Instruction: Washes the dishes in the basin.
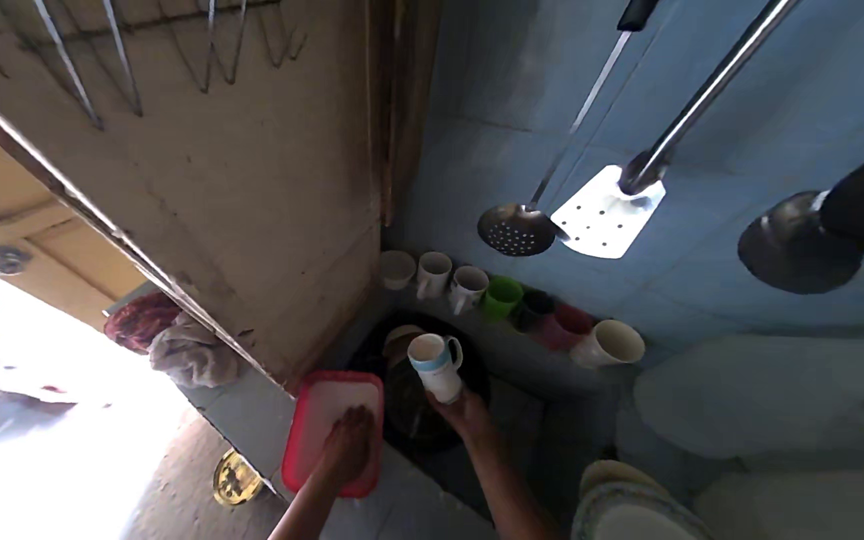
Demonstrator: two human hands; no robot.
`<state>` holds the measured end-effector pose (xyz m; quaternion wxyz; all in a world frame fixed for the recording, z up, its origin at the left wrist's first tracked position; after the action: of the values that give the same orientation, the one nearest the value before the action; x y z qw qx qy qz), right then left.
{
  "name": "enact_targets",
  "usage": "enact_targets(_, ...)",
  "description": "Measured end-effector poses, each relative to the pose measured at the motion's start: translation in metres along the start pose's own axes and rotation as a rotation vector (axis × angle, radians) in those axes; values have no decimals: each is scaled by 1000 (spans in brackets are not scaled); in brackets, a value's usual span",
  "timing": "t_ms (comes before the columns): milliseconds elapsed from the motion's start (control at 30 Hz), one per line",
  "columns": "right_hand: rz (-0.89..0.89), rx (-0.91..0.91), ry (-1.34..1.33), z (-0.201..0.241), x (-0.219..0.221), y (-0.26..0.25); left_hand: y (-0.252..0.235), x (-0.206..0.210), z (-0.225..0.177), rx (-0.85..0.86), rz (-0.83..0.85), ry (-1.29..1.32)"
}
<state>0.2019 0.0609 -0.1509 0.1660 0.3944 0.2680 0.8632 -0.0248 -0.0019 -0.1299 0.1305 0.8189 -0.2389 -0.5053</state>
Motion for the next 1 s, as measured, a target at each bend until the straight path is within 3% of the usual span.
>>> enact_targets(133,70,-20,-13,-1,10,18,0,-6,-2,45,-19,19)
enact_targets(200,115,-86,83,7,16,26,3,-13,2,114,-210,143)
enact_targets(300,211,-204,233,22,28,51,23,-36,-1,73,-537,516)
enact_targets(367,252,-289,328,27,38,75,29,-42,-14,137,-630,904)
enact_targets(467,294,-406,508,23,44,107,29,-40,-48,216,-433,1538)
enact_targets(567,226,-265,514,12,39,127,30,-39,-60,58,-381,1739)
enact_targets(667,257,27,314,2,22,133,34,-41,-60,103,-371,1564)
enact_targets(767,332,157,208,-7,3,136,38,-56,-65,198,-354,1202)
enact_targets(867,229,61,301,0,-3,139,32,-68,-46,101,-368,600)
enact_targets(933,130,-31,422,5,-3,141,26,-59,-25,-35,-254,276)
enact_targets(1000,82,-132,549,11,-2,141,14,-31,-6,-18,-132,61)
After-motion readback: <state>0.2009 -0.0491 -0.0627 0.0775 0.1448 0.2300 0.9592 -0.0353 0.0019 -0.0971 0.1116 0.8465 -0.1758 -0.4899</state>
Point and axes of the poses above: each hand's wrist, its own y-axis away from the middle knuckle, its own x-axis out of the palm, z = x × y, the point moved 5 cm from there along -y, towards the middle knuckle, and after that the axes turned 1 degree about z, right-handed, at the moved point
